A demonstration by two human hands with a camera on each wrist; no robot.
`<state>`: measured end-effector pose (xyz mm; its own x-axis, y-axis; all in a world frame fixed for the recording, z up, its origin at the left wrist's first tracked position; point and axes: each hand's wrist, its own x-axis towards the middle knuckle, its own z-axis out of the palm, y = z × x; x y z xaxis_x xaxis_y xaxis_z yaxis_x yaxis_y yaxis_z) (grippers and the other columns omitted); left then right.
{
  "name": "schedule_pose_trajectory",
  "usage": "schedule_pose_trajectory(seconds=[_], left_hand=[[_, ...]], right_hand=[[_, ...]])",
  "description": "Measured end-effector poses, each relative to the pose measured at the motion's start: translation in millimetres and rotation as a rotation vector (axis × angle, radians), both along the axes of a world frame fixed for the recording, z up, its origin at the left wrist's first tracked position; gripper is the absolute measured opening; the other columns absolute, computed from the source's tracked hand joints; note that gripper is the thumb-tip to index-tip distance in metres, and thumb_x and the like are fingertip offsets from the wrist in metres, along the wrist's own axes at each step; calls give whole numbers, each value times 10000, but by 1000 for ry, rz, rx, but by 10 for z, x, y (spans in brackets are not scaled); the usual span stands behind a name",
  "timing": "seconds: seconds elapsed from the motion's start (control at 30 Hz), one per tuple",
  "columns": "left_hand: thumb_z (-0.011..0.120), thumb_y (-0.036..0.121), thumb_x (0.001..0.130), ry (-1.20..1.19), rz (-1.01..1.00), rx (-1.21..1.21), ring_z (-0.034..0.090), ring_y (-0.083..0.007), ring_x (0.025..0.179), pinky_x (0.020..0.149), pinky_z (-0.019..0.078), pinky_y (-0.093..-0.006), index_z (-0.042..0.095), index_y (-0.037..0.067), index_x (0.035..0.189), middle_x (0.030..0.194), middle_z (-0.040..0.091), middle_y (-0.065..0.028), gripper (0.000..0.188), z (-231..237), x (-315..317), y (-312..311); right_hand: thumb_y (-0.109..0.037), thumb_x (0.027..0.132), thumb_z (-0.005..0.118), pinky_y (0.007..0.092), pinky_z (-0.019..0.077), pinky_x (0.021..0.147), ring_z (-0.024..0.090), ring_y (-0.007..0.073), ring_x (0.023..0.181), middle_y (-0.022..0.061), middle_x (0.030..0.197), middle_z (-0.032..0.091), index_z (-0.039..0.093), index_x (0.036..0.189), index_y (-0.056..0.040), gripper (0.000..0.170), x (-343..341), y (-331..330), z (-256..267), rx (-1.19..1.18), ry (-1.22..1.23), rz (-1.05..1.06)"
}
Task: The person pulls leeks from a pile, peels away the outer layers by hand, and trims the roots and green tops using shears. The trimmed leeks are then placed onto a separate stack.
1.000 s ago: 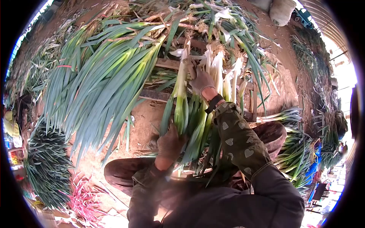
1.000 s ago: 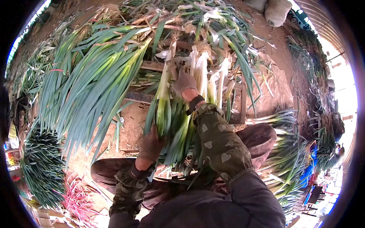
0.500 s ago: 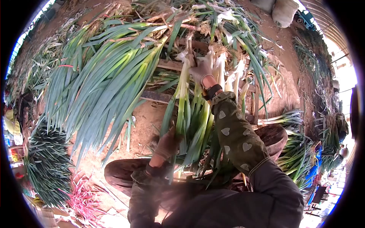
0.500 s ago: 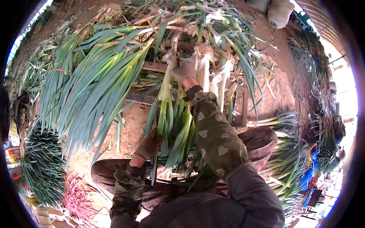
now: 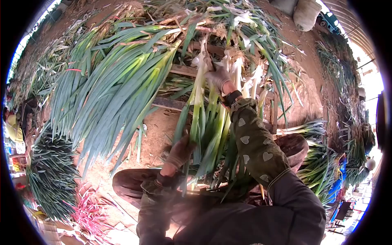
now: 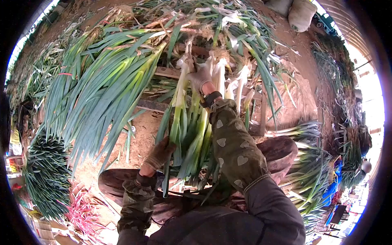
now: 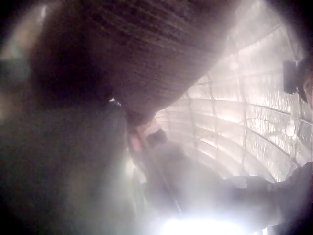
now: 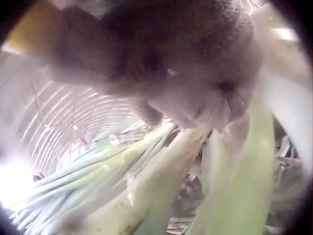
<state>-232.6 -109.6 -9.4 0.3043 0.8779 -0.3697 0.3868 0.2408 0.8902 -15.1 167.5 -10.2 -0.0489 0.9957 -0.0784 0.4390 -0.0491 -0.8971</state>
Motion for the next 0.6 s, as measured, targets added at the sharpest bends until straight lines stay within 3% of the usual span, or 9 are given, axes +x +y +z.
schedule_pose_trajectory(seconds=[0.07,0.13,0.23,0.33,0.4,0.5,0.53,0.6], left_hand=[[571,215,988,-39,-1,27,603,-206,932,847,492,-375,539,-5,1285,1022,662,-153,371,-137,8,0],[571,224,987,2,4,40,618,-228,911,830,495,-385,542,1,1269,990,664,-158,361,-190,3,-3],[575,234,976,144,29,91,649,-303,890,796,502,-405,542,4,1247,946,671,-177,357,-194,17,-11],[586,220,944,292,58,222,657,-380,889,756,520,-433,538,-1,1239,936,670,-201,372,-171,112,-69],[600,217,917,493,54,279,649,-417,879,735,534,-442,538,-9,1241,959,657,-216,400,-44,245,-88],[605,216,879,697,147,580,669,-372,744,649,547,-462,551,-31,1222,999,627,-219,426,-148,450,-191],[606,227,875,797,98,609,663,-357,698,624,545,-457,555,-34,1211,1017,616,-224,428,-187,554,-275],[609,247,867,999,0,661,652,-328,607,574,541,-447,565,-40,1188,1053,593,-232,433,-264,824,-512]], right_hand=[[-168,744,751,309,460,633,528,149,674,23,758,603,665,970,8,299,-111,-384,496,-13,-23,-6],[-168,754,742,302,475,648,557,147,698,29,787,617,644,1122,19,424,17,-203,-57,-141,-119,3],[-214,773,701,353,519,625,607,176,714,89,858,657,520,1358,-61,632,27,-763,305,-242,-227,72],[-191,756,754,311,514,705,617,173,748,64,860,647,480,1432,-38,746,36,-1441,607,-263,-184,83],[-183,755,755,315,513,716,617,174,770,74,891,645,480,1438,-46,749,122,-1836,564,-215,-264,121],[-168,764,735,357,541,768,663,227,864,122,1026,680,483,1427,-50,719,277,-2336,644,-174,-279,113],[-163,769,724,377,555,791,686,253,905,144,1086,697,485,1421,-49,704,322,-2463,674,-168,-263,103],[-153,752,734,344,542,783,671,231,880,122,1049,693,503,1397,-35,694,499,-2539,476,-91,-105,2]])
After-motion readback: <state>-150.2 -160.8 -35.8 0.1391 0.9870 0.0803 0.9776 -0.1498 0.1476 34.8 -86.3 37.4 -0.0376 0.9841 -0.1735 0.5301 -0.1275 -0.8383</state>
